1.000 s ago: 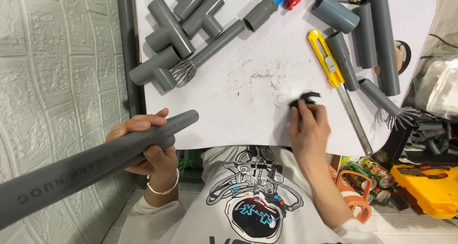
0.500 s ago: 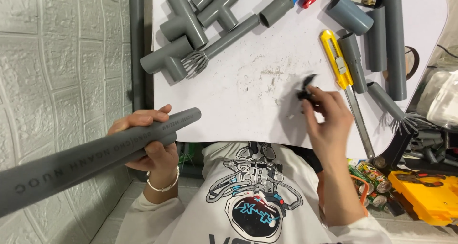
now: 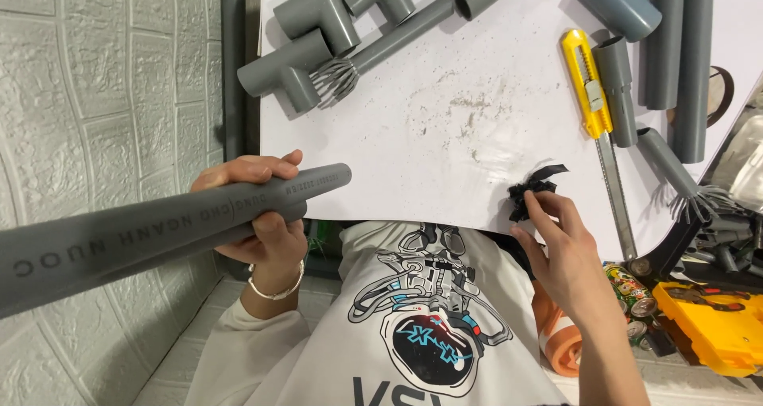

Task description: Cleaning a work surface and organizing PVC plumbing components.

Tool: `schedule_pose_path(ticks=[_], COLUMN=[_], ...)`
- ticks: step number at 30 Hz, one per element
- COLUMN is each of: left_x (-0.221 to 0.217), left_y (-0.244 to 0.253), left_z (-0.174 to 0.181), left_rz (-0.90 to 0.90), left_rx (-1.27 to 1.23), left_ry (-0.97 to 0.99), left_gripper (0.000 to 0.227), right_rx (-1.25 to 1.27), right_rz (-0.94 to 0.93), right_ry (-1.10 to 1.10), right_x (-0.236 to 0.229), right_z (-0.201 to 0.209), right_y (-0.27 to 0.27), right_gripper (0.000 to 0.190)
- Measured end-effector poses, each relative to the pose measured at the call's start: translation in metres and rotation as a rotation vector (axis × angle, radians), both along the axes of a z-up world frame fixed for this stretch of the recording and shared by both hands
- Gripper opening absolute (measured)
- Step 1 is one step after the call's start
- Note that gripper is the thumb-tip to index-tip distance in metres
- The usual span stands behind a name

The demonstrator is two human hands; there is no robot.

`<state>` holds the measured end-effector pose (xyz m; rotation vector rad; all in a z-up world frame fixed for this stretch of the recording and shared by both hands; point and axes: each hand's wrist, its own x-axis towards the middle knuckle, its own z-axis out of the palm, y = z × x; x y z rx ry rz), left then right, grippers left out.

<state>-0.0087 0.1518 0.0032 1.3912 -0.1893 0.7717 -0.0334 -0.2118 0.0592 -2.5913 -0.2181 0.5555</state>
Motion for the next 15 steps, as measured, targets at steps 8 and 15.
schedule_pose_path(ticks=[8, 15], left_x=[-0.002, -0.007], left_y=[0.003, 0.004], left_z=[0.004, -0.006], left_rz=[0.026, 0.034], left_rx=[0.039, 0.034], left_ry=[0.019, 0.016], left_gripper=[0.047, 0.052], right_rx=[-0.129, 0.004], right_rz=[0.179, 0.1], right_ry=[-0.125, -0.243], right_x=[-0.023, -0.038], right_z=[-0.029, -0.054], right_y=[-0.018, 0.009], right_gripper=[0.037, 0.03])
